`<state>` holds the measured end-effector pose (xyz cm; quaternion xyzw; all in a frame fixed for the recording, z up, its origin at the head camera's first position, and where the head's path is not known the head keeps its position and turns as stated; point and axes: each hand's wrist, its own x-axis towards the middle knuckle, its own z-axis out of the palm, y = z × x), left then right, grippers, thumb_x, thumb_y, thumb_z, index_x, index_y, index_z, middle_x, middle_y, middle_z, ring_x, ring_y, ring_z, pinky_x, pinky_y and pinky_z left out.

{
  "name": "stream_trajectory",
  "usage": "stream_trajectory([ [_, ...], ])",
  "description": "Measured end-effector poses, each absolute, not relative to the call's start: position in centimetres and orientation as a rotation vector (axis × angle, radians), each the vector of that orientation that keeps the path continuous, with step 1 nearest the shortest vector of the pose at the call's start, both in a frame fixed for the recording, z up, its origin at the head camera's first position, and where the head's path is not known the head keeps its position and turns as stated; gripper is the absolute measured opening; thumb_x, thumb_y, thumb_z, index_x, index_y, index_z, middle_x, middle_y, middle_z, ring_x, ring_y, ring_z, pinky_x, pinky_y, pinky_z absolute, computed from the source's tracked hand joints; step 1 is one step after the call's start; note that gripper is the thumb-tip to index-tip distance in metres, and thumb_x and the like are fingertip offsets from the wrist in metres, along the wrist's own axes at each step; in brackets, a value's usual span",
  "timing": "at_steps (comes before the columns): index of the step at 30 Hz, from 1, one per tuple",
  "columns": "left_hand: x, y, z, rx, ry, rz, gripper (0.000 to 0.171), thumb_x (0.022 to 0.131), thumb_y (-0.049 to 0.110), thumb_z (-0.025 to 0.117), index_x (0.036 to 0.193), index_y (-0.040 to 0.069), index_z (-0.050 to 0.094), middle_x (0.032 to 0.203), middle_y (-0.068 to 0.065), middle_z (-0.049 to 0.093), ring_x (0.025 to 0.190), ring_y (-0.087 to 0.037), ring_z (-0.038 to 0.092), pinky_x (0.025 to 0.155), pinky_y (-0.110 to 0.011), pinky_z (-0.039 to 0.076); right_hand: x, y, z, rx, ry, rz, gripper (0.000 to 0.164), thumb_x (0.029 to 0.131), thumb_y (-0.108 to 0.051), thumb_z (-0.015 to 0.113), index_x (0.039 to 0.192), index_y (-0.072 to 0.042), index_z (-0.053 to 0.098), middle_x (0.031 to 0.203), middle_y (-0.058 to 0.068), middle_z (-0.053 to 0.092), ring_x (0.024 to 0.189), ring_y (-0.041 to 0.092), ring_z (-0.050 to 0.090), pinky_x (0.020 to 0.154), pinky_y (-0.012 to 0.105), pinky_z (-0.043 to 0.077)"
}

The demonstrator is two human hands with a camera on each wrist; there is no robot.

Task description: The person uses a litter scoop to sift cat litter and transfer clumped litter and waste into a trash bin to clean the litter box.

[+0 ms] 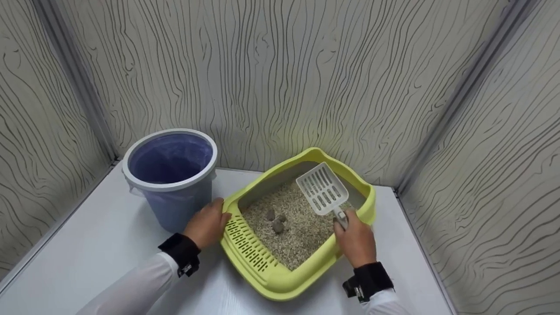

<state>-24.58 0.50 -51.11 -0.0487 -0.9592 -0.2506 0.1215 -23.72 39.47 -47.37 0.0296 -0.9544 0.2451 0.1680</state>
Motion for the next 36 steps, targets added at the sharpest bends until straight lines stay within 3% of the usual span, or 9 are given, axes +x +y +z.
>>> stream_trajectory([
  [6, -20.4, 0.9, -50.4, -0.4, -2.877, -0.631, 0.04, 0.101, 0.041, 0.064, 0.126, 0.01, 0.057, 0.082, -0.012, 0.07, 0.065, -0.029, 0.068, 0.055, -0.043, 0.051, -26.6, 42.0, -46.6, 0.124, -2.763, 0.699, 0.021, 0.098, -0.029, 0.069, 0.094, -0.008, 0.065, 0.078, 0.011, 0.068, 0.062, 0.02, 0.057, 0.057, 0.034, 0.044],
  [9, -18.7, 1.5, -50.3, -0.561, -2.895, -0.607, 0.041, 0.103, 0.041, 0.059, 0.128, 0.009, 0.058, 0.079, -0.01, 0.07, 0.064, -0.027, 0.068, 0.056, -0.041, 0.052, -28.2, 43.5, -46.4, 0.126, -2.745, 0.677, 0.03, 0.099, -0.033, 0.068, 0.084, -0.008, 0.064, 0.073, 0.009, 0.065, 0.061, 0.019, 0.055, 0.058, 0.034, 0.043],
  [13, -17.8, 2.0, -50.4, -0.643, -2.912, -0.55, 0.047, 0.106, 0.04, 0.054, 0.137, 0.004, 0.056, 0.088, -0.014, 0.072, 0.075, -0.029, 0.071, 0.064, -0.043, 0.057, -29.0, 44.7, -46.8, 0.09, -2.724, 0.659, 0.04, 0.1, -0.035, 0.067, 0.07, -0.011, 0.053, 0.065, 0.006, 0.057, 0.059, 0.019, 0.05, 0.059, 0.034, 0.04],
  [17, -17.9, 2.0, -50.3, -0.642, -2.936, -0.47, 0.048, 0.107, 0.04, 0.052, 0.14, 0.004, 0.054, 0.093, -0.017, 0.072, 0.078, -0.03, 0.071, 0.064, -0.042, 0.058, -28.9, 44.7, -47.0, 0.083, -2.716, 0.639, 0.043, 0.099, -0.034, 0.066, 0.068, -0.012, 0.048, 0.064, 0.006, 0.053, 0.059, 0.021, 0.049, 0.059, 0.035, 0.038],
  [24, -18.9, 1.1, -50.3, -0.642, -2.917, -0.404, 0.056, 0.107, 0.042, 0.051, 0.146, 0.002, 0.052, 0.102, -0.022, 0.074, 0.086, -0.035, 0.074, 0.071, -0.045, 0.061, -28.1, 43.8, -46.8, 0.034, -2.745, 0.652, 0.039, 0.1, -0.034, 0.064, 0.073, -0.009, 0.054, 0.069, 0.012, 0.062, 0.061, 0.025, 0.054, 0.057, 0.036, 0.041],
  [30, -20.8, 0.3, -50.4, -0.57, -2.876, -0.446, 0.052, 0.106, 0.041, 0.055, 0.142, 0.004, 0.054, 0.103, -0.027, 0.073, 0.086, -0.041, 0.073, 0.071, -0.05, 0.06, -26.4, 42.3, -47.4, -0.037, -2.666, 0.674, 0.036, 0.1, -0.029, 0.062, 0.073, -0.006, 0.054, 0.073, 0.021, 0.065, 0.063, 0.033, 0.06, 0.058, 0.046, 0.047],
  [36, -22.7, 0.3, -51.0, -0.42, -2.827, -0.501, 0.049, 0.107, 0.036, 0.056, 0.147, 0.008, 0.054, 0.104, -0.03, 0.07, 0.08, -0.041, 0.072, 0.065, -0.051, 0.059, -24.0, 40.8, -48.2, -0.115, -2.575, 0.678, 0.034, 0.098, -0.025, 0.062, 0.07, -0.008, 0.052, 0.066, 0.017, 0.061, 0.06, 0.033, 0.058, 0.058, 0.047, 0.046],
])
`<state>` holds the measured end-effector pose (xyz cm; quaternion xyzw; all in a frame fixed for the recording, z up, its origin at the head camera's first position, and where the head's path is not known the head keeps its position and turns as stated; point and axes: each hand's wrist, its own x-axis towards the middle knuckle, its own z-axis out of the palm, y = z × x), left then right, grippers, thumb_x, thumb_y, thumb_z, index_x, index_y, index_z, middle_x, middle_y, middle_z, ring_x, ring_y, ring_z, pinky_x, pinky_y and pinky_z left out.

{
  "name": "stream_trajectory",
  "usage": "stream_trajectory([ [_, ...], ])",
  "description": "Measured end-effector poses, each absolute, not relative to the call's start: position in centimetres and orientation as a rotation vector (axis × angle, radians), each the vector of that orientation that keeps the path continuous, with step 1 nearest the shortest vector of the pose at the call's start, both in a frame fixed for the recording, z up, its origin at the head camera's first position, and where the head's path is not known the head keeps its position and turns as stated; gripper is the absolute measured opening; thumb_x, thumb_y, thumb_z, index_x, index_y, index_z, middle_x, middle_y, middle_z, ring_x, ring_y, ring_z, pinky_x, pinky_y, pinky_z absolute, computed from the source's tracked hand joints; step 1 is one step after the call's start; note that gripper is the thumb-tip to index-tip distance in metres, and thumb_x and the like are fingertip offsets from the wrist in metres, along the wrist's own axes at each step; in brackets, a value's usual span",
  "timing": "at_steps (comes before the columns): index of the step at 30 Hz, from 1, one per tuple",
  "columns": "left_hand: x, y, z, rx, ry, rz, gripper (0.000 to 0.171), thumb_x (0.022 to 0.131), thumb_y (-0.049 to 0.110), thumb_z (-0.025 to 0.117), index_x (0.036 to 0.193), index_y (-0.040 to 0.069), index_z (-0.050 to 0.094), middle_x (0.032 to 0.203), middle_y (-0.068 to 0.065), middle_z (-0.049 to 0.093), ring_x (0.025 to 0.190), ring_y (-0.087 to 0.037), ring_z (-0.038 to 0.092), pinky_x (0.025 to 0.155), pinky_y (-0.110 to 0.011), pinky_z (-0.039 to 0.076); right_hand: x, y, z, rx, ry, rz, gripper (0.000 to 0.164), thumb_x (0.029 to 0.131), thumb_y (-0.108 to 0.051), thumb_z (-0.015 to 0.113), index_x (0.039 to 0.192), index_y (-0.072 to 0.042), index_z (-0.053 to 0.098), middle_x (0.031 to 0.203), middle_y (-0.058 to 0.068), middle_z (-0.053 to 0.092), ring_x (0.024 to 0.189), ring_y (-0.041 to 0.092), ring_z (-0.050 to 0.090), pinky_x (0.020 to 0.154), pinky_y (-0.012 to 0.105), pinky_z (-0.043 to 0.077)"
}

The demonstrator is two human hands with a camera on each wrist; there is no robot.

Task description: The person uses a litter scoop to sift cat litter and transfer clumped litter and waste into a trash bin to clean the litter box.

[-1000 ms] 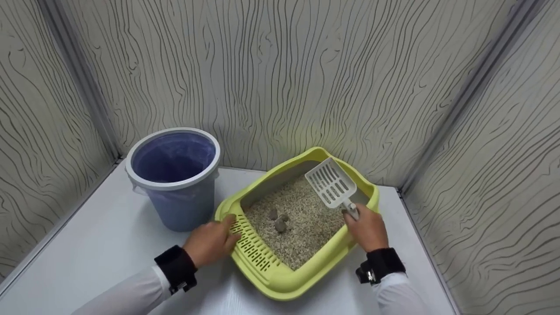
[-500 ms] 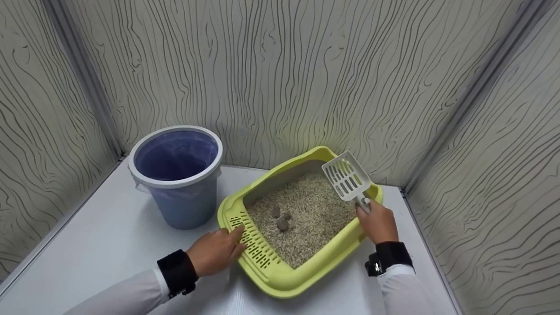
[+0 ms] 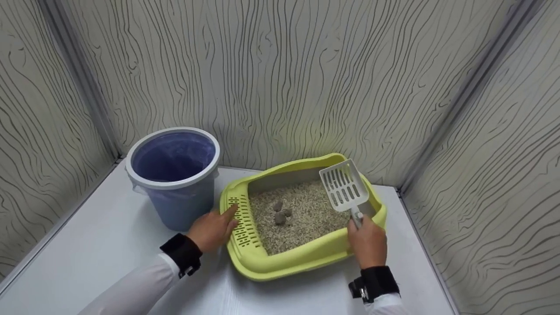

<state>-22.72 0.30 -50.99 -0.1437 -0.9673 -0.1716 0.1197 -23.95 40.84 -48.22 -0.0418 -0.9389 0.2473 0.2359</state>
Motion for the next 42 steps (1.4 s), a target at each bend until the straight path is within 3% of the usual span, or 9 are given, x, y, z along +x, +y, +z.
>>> stream_trajectory([
  [5, -22.0, 0.6, -50.8, -0.334, -2.87, -0.404, 0.054, 0.105, 0.042, 0.056, 0.15, 0.011, 0.053, 0.111, -0.028, 0.071, 0.078, -0.039, 0.071, 0.063, -0.05, 0.058, -23.7, 41.0, -48.0, -0.096, -2.636, 0.693, 0.037, 0.099, -0.029, 0.063, 0.069, -0.011, 0.05, 0.063, 0.012, 0.059, 0.06, 0.028, 0.057, 0.056, 0.04, 0.044],
  [10, -19.4, 1.9, -49.7, -0.446, -2.978, -0.293, 0.078, 0.099, 0.068, 0.05, 0.149, 0.008, 0.053, 0.122, -0.022, 0.072, 0.1, -0.038, 0.073, 0.078, -0.052, 0.06, -25.4, 43.0, -47.3, -0.005, -2.713, 0.585, 0.039, 0.098, -0.028, 0.066, 0.067, -0.013, 0.049, 0.057, 0.004, 0.052, 0.053, 0.021, 0.049, 0.052, 0.034, 0.038],
  [14, -17.8, 3.2, -50.1, -0.556, -2.983, -0.226, 0.103, 0.086, 0.087, 0.05, 0.145, 0.002, 0.054, 0.115, -0.018, 0.074, 0.098, -0.034, 0.073, 0.076, -0.047, 0.06, -26.0, 44.3, -47.5, 0.039, -2.696, 0.511, 0.037, 0.097, -0.024, 0.067, 0.066, -0.012, 0.05, 0.058, 0.005, 0.053, 0.053, 0.021, 0.049, 0.052, 0.035, 0.037],
  [17, -17.5, 3.7, -50.5, -0.573, -2.94, -0.095, 0.111, 0.078, 0.092, 0.054, 0.141, 0.001, 0.057, 0.106, -0.016, 0.075, 0.091, -0.03, 0.073, 0.068, -0.042, 0.058, -25.8, 44.5, -47.8, 0.036, -2.68, 0.521, 0.037, 0.096, -0.022, 0.067, 0.065, -0.011, 0.051, 0.058, 0.007, 0.055, 0.053, 0.022, 0.051, 0.051, 0.035, 0.038],
  [20, -17.7, 3.7, -50.7, -0.573, -2.89, 0.033, 0.11, 0.077, 0.093, 0.053, 0.138, 0.003, 0.06, 0.102, -0.014, 0.076, 0.087, -0.027, 0.073, 0.063, -0.04, 0.057, -25.7, 44.3, -47.9, 0.034, -2.656, 0.531, 0.037, 0.096, -0.021, 0.067, 0.064, -0.011, 0.05, 0.058, 0.007, 0.054, 0.053, 0.023, 0.051, 0.05, 0.036, 0.038],
  [26, -18.6, 2.5, -50.4, -0.589, -2.883, -0.069, 0.101, 0.081, 0.086, 0.059, 0.143, 0.006, 0.058, 0.109, -0.015, 0.074, 0.089, -0.03, 0.073, 0.064, -0.044, 0.057, -25.0, 43.6, -47.7, 0.02, -2.649, 0.539, 0.039, 0.096, -0.021, 0.065, 0.063, -0.012, 0.047, 0.055, 0.004, 0.048, 0.05, 0.021, 0.048, 0.049, 0.035, 0.036],
  [34, -20.3, 0.1, -49.7, -0.558, -2.884, -0.266, 0.066, 0.09, 0.061, 0.069, 0.143, 0.023, 0.061, 0.103, -0.016, 0.073, 0.082, -0.034, 0.071, 0.061, -0.05, 0.055, -22.5, 41.7, -46.7, 0.013, -2.753, 0.572, 0.035, 0.098, -0.023, 0.063, 0.069, -0.011, 0.049, 0.059, 0.004, 0.049, 0.054, 0.02, 0.048, 0.053, 0.034, 0.039],
  [42, -22.2, -1.6, -49.4, -0.509, -2.857, -0.433, 0.053, 0.084, 0.048, 0.078, 0.134, 0.031, 0.07, 0.093, -0.01, 0.077, 0.08, -0.032, 0.072, 0.058, -0.051, 0.054, -20.3, 39.9, -46.3, -0.009, -2.836, 0.613, 0.034, 0.1, -0.028, 0.063, 0.074, -0.008, 0.053, 0.063, 0.005, 0.054, 0.055, 0.019, 0.052, 0.053, 0.034, 0.042],
])
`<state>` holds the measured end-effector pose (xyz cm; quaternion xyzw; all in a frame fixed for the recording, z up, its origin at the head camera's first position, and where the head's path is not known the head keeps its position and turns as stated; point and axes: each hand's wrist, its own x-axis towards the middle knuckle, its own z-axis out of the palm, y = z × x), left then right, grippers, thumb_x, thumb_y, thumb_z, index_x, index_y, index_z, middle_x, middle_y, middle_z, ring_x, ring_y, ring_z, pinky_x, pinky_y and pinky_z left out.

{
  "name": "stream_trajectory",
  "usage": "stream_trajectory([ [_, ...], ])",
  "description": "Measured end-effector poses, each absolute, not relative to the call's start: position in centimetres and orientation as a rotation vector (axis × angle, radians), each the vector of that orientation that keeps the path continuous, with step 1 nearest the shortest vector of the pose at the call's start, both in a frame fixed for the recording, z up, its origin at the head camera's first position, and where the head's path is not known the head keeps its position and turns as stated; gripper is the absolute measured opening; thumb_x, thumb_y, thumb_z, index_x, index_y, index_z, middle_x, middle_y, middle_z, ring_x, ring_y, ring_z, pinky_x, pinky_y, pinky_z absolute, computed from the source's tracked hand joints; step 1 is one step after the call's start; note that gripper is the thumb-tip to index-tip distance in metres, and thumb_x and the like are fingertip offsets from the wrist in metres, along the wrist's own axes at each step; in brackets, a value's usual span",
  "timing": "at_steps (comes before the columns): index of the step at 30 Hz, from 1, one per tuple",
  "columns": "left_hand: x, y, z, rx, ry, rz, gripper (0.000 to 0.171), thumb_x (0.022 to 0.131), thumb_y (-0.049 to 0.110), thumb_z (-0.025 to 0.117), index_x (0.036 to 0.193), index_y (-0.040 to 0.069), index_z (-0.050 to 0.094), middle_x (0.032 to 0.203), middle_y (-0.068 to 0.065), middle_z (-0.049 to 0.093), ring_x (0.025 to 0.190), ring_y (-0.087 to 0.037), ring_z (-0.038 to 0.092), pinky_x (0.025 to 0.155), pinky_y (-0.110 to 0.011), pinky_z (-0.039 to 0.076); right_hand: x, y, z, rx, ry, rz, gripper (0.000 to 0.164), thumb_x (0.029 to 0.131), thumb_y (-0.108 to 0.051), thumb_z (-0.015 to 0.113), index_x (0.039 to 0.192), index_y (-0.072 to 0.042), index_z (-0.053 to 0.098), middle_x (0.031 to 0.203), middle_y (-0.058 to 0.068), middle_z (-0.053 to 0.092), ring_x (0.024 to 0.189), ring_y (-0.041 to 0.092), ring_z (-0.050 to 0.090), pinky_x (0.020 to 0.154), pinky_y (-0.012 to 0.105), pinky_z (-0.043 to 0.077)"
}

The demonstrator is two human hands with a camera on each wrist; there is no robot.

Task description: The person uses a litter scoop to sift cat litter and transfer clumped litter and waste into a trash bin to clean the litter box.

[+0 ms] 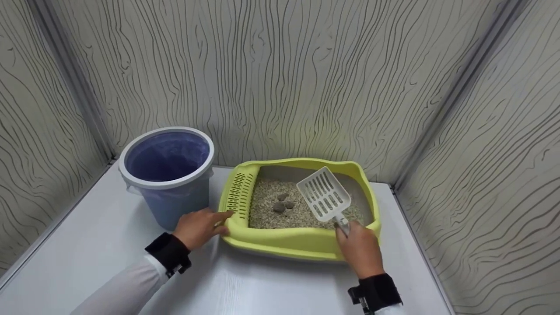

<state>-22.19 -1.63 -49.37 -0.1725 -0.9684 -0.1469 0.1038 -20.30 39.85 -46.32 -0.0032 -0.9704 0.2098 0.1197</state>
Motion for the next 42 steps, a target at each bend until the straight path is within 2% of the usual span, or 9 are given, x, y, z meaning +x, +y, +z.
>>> stream_trajectory([
  [11, -22.7, -2.4, -49.6, -0.478, -2.851, -0.506, 0.055, 0.084, 0.045, 0.079, 0.135, 0.026, 0.07, 0.102, -0.012, 0.079, 0.084, -0.034, 0.074, 0.063, -0.05, 0.056, -19.6, 39.1, -45.7, 0.017, -2.931, 0.669, 0.033, 0.101, -0.03, 0.064, 0.08, -0.006, 0.057, 0.065, 0.004, 0.055, 0.053, 0.017, 0.052, 0.05, 0.032, 0.043],
  [18, -20.9, -1.9, -49.1, -0.552, -2.754, -0.352, 0.062, 0.084, 0.051, 0.081, 0.133, 0.015, 0.068, 0.083, -0.009, 0.071, 0.069, -0.027, 0.069, 0.054, -0.044, 0.054, -19.9, 39.4, -45.0, 0.08, -2.969, 0.649, 0.044, 0.1, -0.046, 0.066, 0.081, -0.007, 0.058, 0.069, 0.004, 0.054, 0.06, 0.018, 0.051, 0.059, 0.034, 0.042],
  [22, -19.2, -1.6, -47.6, -0.655, -2.651, -0.324, 0.062, 0.084, 0.054, 0.08, 0.13, 0.014, 0.068, 0.091, -0.007, 0.072, 0.073, -0.023, 0.071, 0.057, -0.041, 0.056, -19.8, 39.5, -44.1, 0.103, -2.965, 0.656, 0.053, 0.1, -0.053, 0.063, 0.102, -0.001, 0.064, 0.089, 0.019, 0.068, 0.078, 0.03, 0.066, 0.072, 0.046, 0.053],
  [25, -18.0, -1.9, -45.8, -0.748, -2.528, -0.32, 0.055, 0.086, 0.054, 0.08, 0.123, 0.015, 0.07, 0.095, -0.004, 0.072, 0.074, -0.019, 0.07, 0.06, -0.038, 0.056, -19.7, 39.4, -43.0, 0.119, -2.942, 0.676, 0.058, 0.101, -0.055, 0.062, 0.118, 0.0, 0.062, 0.097, 0.021, 0.071, 0.082, 0.031, 0.067, 0.072, 0.047, 0.053],
  [27, -17.5, -2.4, -44.6, -0.793, -2.421, -0.325, 0.05, 0.086, 0.052, 0.081, 0.119, 0.016, 0.071, 0.093, -0.001, 0.069, 0.074, -0.016, 0.067, 0.061, -0.035, 0.055, -19.6, 39.2, -42.0, 0.132, -2.928, 0.684, 0.058, 0.102, -0.054, 0.06, 0.123, 0.0, 0.06, 0.088, 0.018, 0.069, 0.074, 0.028, 0.063, 0.066, 0.042, 0.049],
  [29, -17.3, -3.2, -43.4, -0.802, -2.307, -0.325, 0.046, 0.085, 0.049, 0.083, 0.114, 0.015, 0.072, 0.09, 0.0, 0.067, 0.074, -0.015, 0.065, 0.063, -0.033, 0.054, -19.6, 39.0, -41.0, 0.14, -2.916, 0.694, 0.054, 0.103, -0.052, 0.06, 0.122, -0.002, 0.058, 0.077, 0.007, 0.061, 0.065, 0.019, 0.053, 0.06, 0.034, 0.04],
  [34, -18.1, -5.8, -40.6, -0.706, -2.168, -0.308, 0.042, 0.083, 0.045, 0.085, 0.107, 0.014, 0.071, 0.09, -0.001, 0.066, 0.081, -0.02, 0.063, 0.07, -0.035, 0.053, -19.7, 38.4, -38.6, 0.183, -2.896, 0.681, 0.052, 0.104, -0.055, 0.055, 0.122, -0.006, 0.055, 0.069, 0.002, 0.052, 0.057, 0.017, 0.046, 0.053, 0.032, 0.035],
  [39, -20.2, -8.9, -39.4, -0.541, -2.216, -0.25, 0.048, 0.083, 0.049, 0.083, 0.109, 0.01, 0.069, 0.095, -0.007, 0.067, 0.087, -0.029, 0.063, 0.072, -0.044, 0.049, -20.7, 38.0, -36.5, 0.246, -2.883, 0.604, 0.046, 0.105, -0.053, 0.055, 0.118, -0.01, 0.056, 0.063, -0.002, 0.046, 0.052, 0.016, 0.044, 0.05, 0.032, 0.035],
  [42, -21.7, -10.7, -39.7, -0.436, -2.311, -0.194, 0.06, 0.083, 0.058, 0.081, 0.113, 0.008, 0.069, 0.102, -0.012, 0.069, 0.094, -0.034, 0.066, 0.079, -0.05, 0.052, -21.7, 37.7, -35.3, 0.286, -2.883, 0.558, 0.042, 0.104, -0.052, 0.057, 0.115, -0.011, 0.058, 0.064, -0.001, 0.047, 0.053, 0.016, 0.045, 0.05, 0.032, 0.037],
])
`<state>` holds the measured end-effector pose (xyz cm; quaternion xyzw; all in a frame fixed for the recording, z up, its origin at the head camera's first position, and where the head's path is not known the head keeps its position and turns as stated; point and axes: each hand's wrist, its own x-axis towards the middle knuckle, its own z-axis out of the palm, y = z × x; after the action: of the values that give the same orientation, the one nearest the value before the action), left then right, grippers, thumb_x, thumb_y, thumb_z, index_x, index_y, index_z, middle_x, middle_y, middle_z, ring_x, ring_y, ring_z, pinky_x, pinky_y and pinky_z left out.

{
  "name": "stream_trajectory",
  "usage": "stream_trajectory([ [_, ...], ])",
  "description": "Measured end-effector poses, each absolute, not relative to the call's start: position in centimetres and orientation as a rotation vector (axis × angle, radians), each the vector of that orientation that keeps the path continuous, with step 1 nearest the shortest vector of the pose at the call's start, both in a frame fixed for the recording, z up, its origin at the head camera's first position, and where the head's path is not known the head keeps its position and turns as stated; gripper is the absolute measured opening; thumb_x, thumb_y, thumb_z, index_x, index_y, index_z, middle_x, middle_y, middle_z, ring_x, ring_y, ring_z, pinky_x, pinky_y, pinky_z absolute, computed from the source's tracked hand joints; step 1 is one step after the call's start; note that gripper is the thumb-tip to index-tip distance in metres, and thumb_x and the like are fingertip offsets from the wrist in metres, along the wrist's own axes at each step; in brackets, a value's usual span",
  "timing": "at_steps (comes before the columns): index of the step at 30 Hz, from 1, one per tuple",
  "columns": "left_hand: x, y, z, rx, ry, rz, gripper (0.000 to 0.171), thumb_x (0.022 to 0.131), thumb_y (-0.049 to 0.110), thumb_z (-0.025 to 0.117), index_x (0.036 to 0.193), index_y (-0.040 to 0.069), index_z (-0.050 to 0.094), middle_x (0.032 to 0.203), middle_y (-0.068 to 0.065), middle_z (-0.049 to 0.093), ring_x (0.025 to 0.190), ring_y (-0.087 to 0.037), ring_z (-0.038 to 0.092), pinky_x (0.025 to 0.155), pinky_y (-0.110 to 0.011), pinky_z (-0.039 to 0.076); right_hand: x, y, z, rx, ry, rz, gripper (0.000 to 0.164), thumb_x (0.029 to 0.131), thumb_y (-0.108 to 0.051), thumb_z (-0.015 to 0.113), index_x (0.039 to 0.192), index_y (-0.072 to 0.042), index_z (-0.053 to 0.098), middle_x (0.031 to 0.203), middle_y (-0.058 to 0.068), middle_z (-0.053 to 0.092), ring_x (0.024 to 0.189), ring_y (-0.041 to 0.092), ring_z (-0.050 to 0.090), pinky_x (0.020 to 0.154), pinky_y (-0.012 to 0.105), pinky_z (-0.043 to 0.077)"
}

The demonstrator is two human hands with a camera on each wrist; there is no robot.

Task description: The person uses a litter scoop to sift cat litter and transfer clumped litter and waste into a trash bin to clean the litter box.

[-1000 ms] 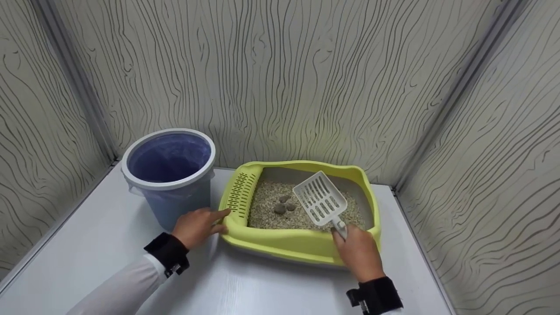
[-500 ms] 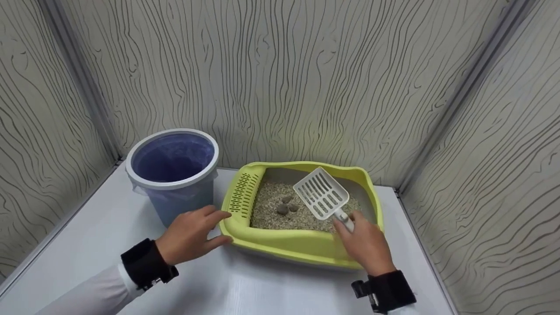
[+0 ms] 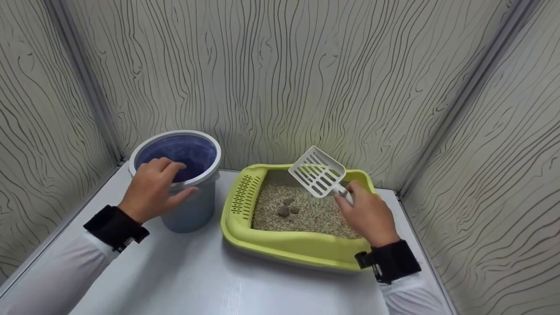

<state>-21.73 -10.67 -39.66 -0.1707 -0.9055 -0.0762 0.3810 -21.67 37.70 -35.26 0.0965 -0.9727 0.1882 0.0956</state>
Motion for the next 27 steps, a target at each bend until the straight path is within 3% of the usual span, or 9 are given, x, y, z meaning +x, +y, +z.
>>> stream_trajectory([
  [5, -23.6, -12.4, -41.2, -0.34, -2.485, -0.112, 0.075, 0.078, 0.07, 0.079, 0.111, 0.003, 0.068, 0.101, -0.017, 0.07, 0.092, -0.037, 0.068, 0.08, -0.052, 0.055, -23.7, 37.5, -33.8, 0.371, -2.922, 0.512, 0.05, 0.102, -0.054, 0.059, 0.123, -0.008, 0.064, 0.087, 0.011, 0.069, 0.068, 0.02, 0.059, 0.058, 0.033, 0.046],
  [10, -24.4, -12.7, -41.9, -0.354, -2.536, -0.068, 0.064, 0.078, 0.071, 0.078, 0.083, 0.008, 0.069, 0.073, -0.009, 0.067, 0.064, -0.029, 0.063, 0.059, -0.047, 0.052, -25.4, 37.7, -33.2, 0.427, -2.984, 0.417, 0.061, 0.101, -0.053, 0.061, 0.138, -0.004, 0.061, 0.118, 0.023, 0.073, 0.094, 0.034, 0.071, 0.076, 0.051, 0.058],
  [13, -24.7, -12.6, -42.0, -0.351, -2.52, -0.056, 0.059, 0.078, 0.067, 0.08, 0.068, 0.012, 0.063, 0.06, -0.004, 0.062, 0.053, -0.027, 0.058, 0.051, -0.047, 0.046, -26.3, 37.9, -33.2, 0.433, -3.026, 0.359, 0.059, 0.1, -0.051, 0.063, 0.135, -0.004, 0.064, 0.125, 0.026, 0.071, 0.1, 0.039, 0.071, 0.082, 0.058, 0.057],
  [16, -24.8, -12.6, -42.0, -0.346, -2.517, -0.058, 0.056, 0.077, 0.061, 0.083, 0.061, 0.013, 0.059, 0.056, -0.003, 0.059, 0.05, -0.026, 0.056, 0.048, -0.047, 0.044, -27.2, 38.0, -33.5, 0.422, -3.088, 0.329, 0.054, 0.099, -0.05, 0.065, 0.128, -0.004, 0.068, 0.122, 0.024, 0.073, 0.094, 0.033, 0.071, 0.078, 0.053, 0.057],
  [20, -24.8, -12.7, -42.0, -0.327, -2.544, -0.069, 0.056, 0.078, 0.059, 0.083, 0.057, 0.016, 0.054, 0.054, 0.0, 0.056, 0.049, -0.023, 0.053, 0.047, -0.046, 0.043, -28.3, 37.9, -34.0, 0.406, -3.174, 0.296, 0.042, 0.1, -0.047, 0.065, 0.112, -0.008, 0.073, 0.102, 0.014, 0.076, 0.08, 0.022, 0.066, 0.069, 0.041, 0.053],
  [23, -24.8, -12.7, -41.8, -0.326, -2.548, -0.076, 0.058, 0.079, 0.059, 0.082, 0.055, 0.017, 0.051, 0.053, 0.001, 0.054, 0.048, -0.022, 0.051, 0.047, -0.046, 0.042, -28.9, 37.7, -34.7, 0.405, -3.204, 0.243, 0.033, 0.101, -0.043, 0.065, 0.099, -0.011, 0.072, 0.086, 0.006, 0.071, 0.072, 0.021, 0.062, 0.063, 0.037, 0.048],
  [27, -25.0, -12.6, -41.7, -0.343, -2.531, -0.075, 0.06, 0.078, 0.059, 0.083, 0.052, 0.017, 0.049, 0.052, 0.001, 0.053, 0.047, -0.022, 0.05, 0.046, -0.046, 0.042, -29.6, 37.5, -35.9, 0.401, -3.208, 0.134, 0.028, 0.099, -0.037, 0.068, 0.089, -0.011, 0.069, 0.078, 0.003, 0.065, 0.069, 0.021, 0.06, 0.06, 0.037, 0.046],
])
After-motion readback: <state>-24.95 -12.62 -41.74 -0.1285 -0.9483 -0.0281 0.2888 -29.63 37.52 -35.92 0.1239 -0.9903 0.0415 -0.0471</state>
